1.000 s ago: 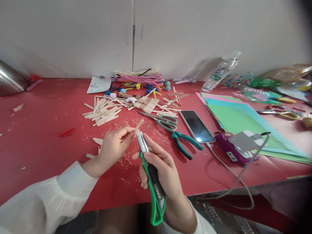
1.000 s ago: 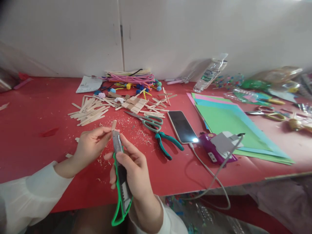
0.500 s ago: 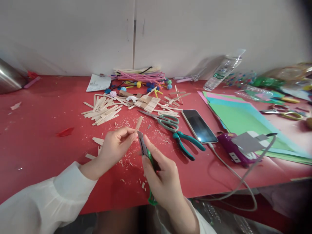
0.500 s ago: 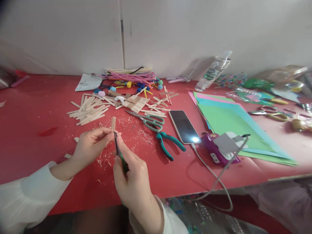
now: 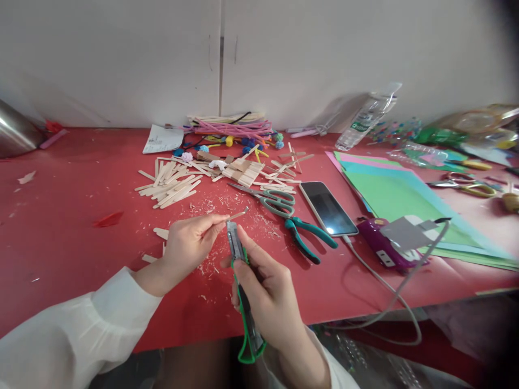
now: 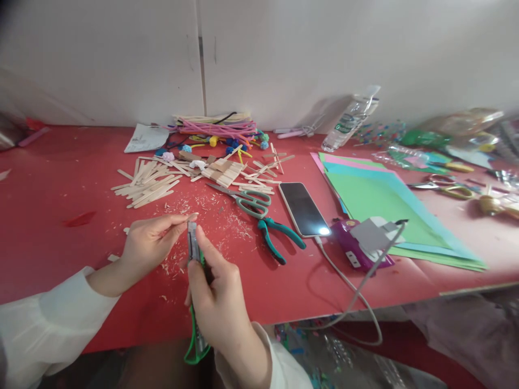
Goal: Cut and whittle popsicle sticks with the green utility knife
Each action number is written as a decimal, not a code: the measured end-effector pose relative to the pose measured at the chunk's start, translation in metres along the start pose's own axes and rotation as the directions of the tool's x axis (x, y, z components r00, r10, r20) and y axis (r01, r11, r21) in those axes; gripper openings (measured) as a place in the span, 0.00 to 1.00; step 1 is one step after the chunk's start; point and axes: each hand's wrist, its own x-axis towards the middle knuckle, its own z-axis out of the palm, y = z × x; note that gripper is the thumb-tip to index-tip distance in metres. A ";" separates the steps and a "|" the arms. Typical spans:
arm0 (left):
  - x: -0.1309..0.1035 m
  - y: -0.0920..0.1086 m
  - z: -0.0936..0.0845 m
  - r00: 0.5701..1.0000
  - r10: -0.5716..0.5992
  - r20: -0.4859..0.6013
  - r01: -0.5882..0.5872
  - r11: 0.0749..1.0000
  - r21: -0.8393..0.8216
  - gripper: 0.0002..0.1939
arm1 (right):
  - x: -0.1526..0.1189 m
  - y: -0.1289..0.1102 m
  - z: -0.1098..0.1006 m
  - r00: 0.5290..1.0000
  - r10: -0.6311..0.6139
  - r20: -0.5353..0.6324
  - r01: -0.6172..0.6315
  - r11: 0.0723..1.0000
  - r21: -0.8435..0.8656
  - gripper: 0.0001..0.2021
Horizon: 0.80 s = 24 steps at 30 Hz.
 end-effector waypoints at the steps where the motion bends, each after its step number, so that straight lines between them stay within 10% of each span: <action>1: 0.000 0.001 0.000 1.000 -0.014 -0.004 0.014 1.000 -0.005 0.11 | 0.001 0.000 0.001 1.000 0.018 -0.002 -0.017 0.998 0.058 0.25; 8: 0.001 0.008 -0.001 0.971 -0.222 0.083 0.229 0.969 -0.094 0.10 | 0.006 0.005 0.001 0.991 0.074 0.108 -0.109 0.922 0.373 0.27; 12: 0.002 0.009 -0.001 0.960 -0.262 0.105 0.277 0.943 -0.183 0.10 | 0.001 0.005 -0.001 0.998 -0.069 0.005 0.069 0.997 0.029 0.24; 16: 0.002 0.007 0.000 0.958 -0.260 0.124 0.282 0.934 -0.218 0.10 | -0.003 0.003 -0.006 0.940 -0.341 0.009 0.313 0.852 -0.419 0.24; 24: 0.002 0.008 -0.001 0.978 -0.186 0.097 0.197 0.972 -0.126 0.08 | 0.000 0.000 -0.010 0.907 -0.416 0.069 0.373 0.714 -0.592 0.23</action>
